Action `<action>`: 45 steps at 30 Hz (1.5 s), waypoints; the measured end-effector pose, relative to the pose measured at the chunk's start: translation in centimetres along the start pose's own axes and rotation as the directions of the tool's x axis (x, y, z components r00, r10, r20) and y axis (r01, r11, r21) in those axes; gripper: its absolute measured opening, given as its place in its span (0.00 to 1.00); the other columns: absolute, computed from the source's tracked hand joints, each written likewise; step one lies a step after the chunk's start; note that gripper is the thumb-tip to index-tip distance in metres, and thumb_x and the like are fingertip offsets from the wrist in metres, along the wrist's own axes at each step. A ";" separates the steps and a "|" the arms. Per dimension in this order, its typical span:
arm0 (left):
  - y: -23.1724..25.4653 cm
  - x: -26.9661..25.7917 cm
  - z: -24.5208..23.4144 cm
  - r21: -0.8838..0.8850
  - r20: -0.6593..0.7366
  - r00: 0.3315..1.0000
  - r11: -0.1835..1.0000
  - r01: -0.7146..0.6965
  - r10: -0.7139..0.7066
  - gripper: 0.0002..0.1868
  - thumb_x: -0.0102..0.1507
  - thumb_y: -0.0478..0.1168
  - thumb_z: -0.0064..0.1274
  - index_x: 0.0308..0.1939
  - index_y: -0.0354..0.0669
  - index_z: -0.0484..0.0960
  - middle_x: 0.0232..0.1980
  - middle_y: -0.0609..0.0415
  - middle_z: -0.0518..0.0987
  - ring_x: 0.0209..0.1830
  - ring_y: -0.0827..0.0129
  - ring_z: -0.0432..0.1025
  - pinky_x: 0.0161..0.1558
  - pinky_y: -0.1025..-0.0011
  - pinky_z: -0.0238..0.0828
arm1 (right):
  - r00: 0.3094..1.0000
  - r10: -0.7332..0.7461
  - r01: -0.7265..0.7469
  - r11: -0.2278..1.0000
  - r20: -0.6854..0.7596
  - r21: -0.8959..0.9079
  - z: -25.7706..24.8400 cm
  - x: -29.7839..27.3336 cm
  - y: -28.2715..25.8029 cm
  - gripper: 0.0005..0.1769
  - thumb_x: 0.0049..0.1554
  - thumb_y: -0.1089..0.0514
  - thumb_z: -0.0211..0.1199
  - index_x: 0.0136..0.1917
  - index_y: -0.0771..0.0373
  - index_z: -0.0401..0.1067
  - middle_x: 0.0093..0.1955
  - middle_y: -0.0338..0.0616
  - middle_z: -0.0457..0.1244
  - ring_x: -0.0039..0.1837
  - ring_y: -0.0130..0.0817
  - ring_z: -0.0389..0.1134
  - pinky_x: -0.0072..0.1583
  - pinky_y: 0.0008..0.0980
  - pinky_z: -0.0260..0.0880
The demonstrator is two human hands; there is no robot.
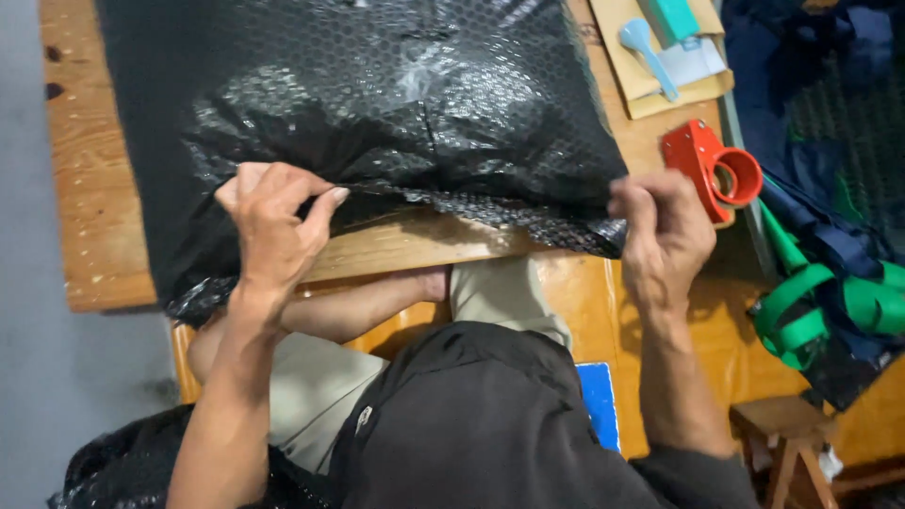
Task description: Wrapping a large item in black bubble wrap and securing it with red packing tape.
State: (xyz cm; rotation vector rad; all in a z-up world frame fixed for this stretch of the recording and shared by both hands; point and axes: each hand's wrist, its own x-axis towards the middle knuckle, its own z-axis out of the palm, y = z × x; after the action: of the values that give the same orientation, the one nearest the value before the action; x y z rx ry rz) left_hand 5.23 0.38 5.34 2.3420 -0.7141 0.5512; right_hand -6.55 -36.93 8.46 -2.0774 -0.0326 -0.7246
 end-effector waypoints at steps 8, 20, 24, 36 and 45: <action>2.0 0.4 -1.1 0.020 0.065 0.997 0.999 0.048 -0.049 0.04 0.64 0.34 0.68 0.36 0.41 0.87 0.40 0.56 0.79 0.47 0.61 0.65 0.63 0.62 0.50 | 0.411 0.885 -0.459 0.408 -0.218 0.789 0.5 -13.9 8.1 0.15 0.68 0.49 0.52 0.44 0.59 0.67 0.37 0.39 0.61 0.36 0.27 0.60 0.37 0.27 0.59; 1.6 0.1 -0.9 0.026 0.078 0.995 0.998 0.053 -0.055 0.04 0.65 0.34 0.69 0.38 0.40 0.88 0.43 0.55 0.80 0.49 0.61 0.64 0.63 0.62 0.50 | 0.204 0.979 -0.326 0.071 -0.003 0.943 -2.8 -13.2 17.6 0.19 0.55 0.42 0.70 0.48 0.58 0.74 0.45 0.39 0.66 0.46 0.29 0.67 0.49 0.30 0.70; 1.4 0.0 -0.8 0.026 0.087 0.994 0.998 0.061 -0.063 0.04 0.65 0.35 0.69 0.38 0.40 0.88 0.43 0.55 0.80 0.50 0.61 0.64 0.63 0.61 0.51 | 0.209 0.976 -0.301 0.120 -0.057 0.946 -2.9 -11.4 15.4 0.15 0.56 0.56 0.71 0.48 0.69 0.74 0.42 0.44 0.67 0.41 0.29 0.66 0.42 0.25 0.68; 0.0 0.3 -1.1 -0.073 -0.018 1.000 0.997 0.014 -0.015 0.07 0.62 0.43 0.69 0.34 0.50 0.86 0.37 0.55 0.81 0.43 0.54 0.73 0.52 0.59 0.63 | 0.457 0.548 -0.290 0.836 -0.701 0.465 -3.8 -8.8 9.1 0.10 0.55 0.68 0.74 0.41 0.60 0.73 0.37 0.45 0.65 0.35 0.32 0.69 0.34 0.27 0.73; -1.6 -0.1 -0.2 -0.081 0.045 0.993 0.991 0.110 -0.106 0.06 0.61 0.49 0.67 0.34 0.60 0.86 0.38 0.65 0.80 0.48 0.65 0.70 0.56 0.62 0.56 | 0.931 -0.229 0.031 0.825 0.284 0.565 7.0 -1.6 -8.3 0.09 0.45 0.69 0.76 0.40 0.70 0.79 0.39 0.58 0.70 0.40 0.45 0.72 0.47 0.41 0.75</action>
State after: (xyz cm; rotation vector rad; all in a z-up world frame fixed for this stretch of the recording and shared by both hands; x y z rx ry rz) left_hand 6.08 1.57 4.74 2.3037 -0.6128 0.4189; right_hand -6.88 -26.32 11.02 -1.6154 -0.5309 -0.3599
